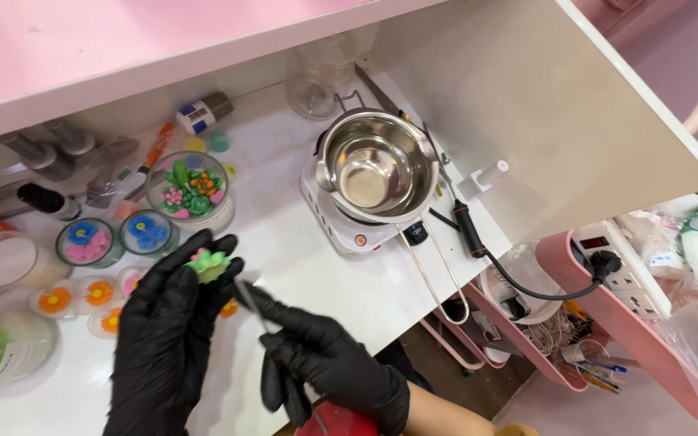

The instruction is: Decorating small candles with flower and leaf-shaped wax pieces.

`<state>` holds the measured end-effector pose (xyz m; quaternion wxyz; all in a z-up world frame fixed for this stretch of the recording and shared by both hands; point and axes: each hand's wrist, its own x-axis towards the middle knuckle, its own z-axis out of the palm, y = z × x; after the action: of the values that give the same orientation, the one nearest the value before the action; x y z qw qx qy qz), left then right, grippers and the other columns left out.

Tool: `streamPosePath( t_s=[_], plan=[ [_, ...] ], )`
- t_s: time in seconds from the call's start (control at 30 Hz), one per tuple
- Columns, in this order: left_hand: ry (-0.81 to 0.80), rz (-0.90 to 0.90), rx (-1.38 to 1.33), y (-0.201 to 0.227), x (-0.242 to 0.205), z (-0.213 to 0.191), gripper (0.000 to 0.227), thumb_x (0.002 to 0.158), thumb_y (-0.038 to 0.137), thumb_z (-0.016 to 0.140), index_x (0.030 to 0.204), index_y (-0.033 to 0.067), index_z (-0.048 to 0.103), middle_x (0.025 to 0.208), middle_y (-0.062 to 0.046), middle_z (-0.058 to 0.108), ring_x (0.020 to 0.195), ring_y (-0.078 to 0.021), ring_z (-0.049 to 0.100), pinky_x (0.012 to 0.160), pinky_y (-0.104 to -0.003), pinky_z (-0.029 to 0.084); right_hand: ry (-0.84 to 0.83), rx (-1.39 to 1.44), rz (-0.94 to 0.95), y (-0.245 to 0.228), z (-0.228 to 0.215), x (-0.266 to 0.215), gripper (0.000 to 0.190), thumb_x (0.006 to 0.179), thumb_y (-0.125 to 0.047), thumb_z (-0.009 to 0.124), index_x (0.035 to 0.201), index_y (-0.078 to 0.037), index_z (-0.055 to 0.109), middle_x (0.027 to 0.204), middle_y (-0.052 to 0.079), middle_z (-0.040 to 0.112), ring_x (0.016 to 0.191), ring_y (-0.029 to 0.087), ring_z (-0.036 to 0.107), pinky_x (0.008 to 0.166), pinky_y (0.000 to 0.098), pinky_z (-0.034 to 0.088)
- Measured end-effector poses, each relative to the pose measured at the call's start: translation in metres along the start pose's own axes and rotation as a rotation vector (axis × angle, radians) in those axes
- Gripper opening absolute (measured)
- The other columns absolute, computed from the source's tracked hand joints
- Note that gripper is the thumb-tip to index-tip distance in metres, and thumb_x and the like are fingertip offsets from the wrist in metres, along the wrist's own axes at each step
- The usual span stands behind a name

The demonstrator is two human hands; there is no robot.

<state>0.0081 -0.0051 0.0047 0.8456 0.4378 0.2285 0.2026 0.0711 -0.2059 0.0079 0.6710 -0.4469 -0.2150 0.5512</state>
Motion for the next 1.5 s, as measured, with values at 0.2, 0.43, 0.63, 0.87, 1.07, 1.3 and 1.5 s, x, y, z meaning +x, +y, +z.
streamPosePath(
  t_s=[0.2, 0.43, 0.63, 0.87, 1.07, 1.3, 1.5],
  plan=[
    [-0.051, -0.065, -0.042, -0.011, -0.004, 0.009, 0.049, 0.102, 0.026, 0.054, 0.142, -0.0031, 0.056, 0.130, -0.020, 0.069, 0.111, -0.0281, 0.070, 0.099, -0.043, 0.057, 0.157, 0.138, -0.016, -0.010, -0.001, -0.002, 0.053, 0.113, -0.017, 0.049, 0.165, -0.010, 0.043, 0.080, 0.014, 0.069, 0.054, 0.016, 0.060, 0.051, 0.0288, 0.049],
    [-0.149, -0.127, -0.107, 0.007, -0.010, 0.015, 0.049, 0.102, 0.024, 0.054, 0.144, -0.0009, 0.056, 0.132, -0.018, 0.069, 0.112, -0.0256, 0.069, 0.098, -0.039, 0.056, 0.162, 0.121, -0.031, -0.019, 0.005, 0.004, 0.052, 0.106, -0.016, 0.048, 0.156, -0.005, 0.046, 0.083, 0.019, 0.073, 0.048, 0.018, 0.060, 0.050, 0.0288, 0.051],
    [-0.183, -0.111, -0.100, 0.014, -0.013, 0.015, 0.048, 0.100, 0.021, 0.057, 0.143, 0.0001, 0.055, 0.134, -0.017, 0.069, 0.114, -0.0252, 0.070, 0.096, -0.039, 0.056, 0.189, 0.107, -0.041, -0.007, 0.007, 0.004, 0.045, 0.107, -0.017, 0.048, 0.148, 0.001, 0.053, 0.081, 0.020, 0.073, 0.046, 0.016, 0.058, 0.048, 0.0270, 0.048],
    [-0.201, -0.134, -0.060, 0.014, -0.019, 0.031, 0.048, 0.097, 0.021, 0.060, 0.140, -0.0004, 0.059, 0.129, -0.017, 0.072, 0.106, -0.0261, 0.072, 0.091, -0.040, 0.058, 0.215, 0.060, -0.012, 0.005, 0.001, 0.001, 0.040, 0.107, -0.016, 0.050, 0.143, -0.001, 0.057, 0.087, 0.016, 0.074, 0.061, 0.017, 0.064, 0.060, 0.0288, 0.053],
    [-0.036, -0.013, -0.022, -0.006, -0.011, 0.026, 0.050, 0.096, 0.016, 0.060, 0.141, -0.0058, 0.057, 0.130, -0.024, 0.068, 0.110, -0.0309, 0.071, 0.100, -0.045, 0.056, 0.136, -0.047, -0.289, 0.020, -0.027, 0.012, 0.025, 0.115, -0.010, 0.050, 0.132, 0.001, 0.065, 0.107, 0.011, 0.072, 0.096, 0.018, 0.070, 0.090, 0.0331, 0.057],
    [0.018, 0.041, -0.014, -0.034, 0.001, 0.022, 0.051, 0.094, 0.007, 0.060, 0.141, -0.0112, 0.052, 0.136, -0.030, 0.063, 0.122, -0.0371, 0.066, 0.103, -0.050, 0.049, 0.390, -0.811, -0.673, -0.012, -0.048, 0.006, 0.038, 0.102, 0.007, 0.057, 0.137, -0.005, 0.065, 0.131, 0.016, 0.073, 0.125, 0.029, 0.072, 0.109, 0.0359, 0.056],
    [0.072, 0.060, -0.008, -0.044, 0.009, 0.022, 0.050, 0.093, 0.009, 0.062, 0.139, -0.0094, 0.052, 0.137, -0.031, 0.061, 0.124, -0.0374, 0.065, 0.101, -0.053, 0.049, 0.532, -1.318, -0.713, 0.038, -0.097, -0.074, 0.036, 0.087, 0.007, 0.066, 0.120, -0.005, 0.071, 0.127, 0.015, 0.070, 0.125, 0.031, 0.066, 0.102, 0.0377, 0.057]
  ],
)
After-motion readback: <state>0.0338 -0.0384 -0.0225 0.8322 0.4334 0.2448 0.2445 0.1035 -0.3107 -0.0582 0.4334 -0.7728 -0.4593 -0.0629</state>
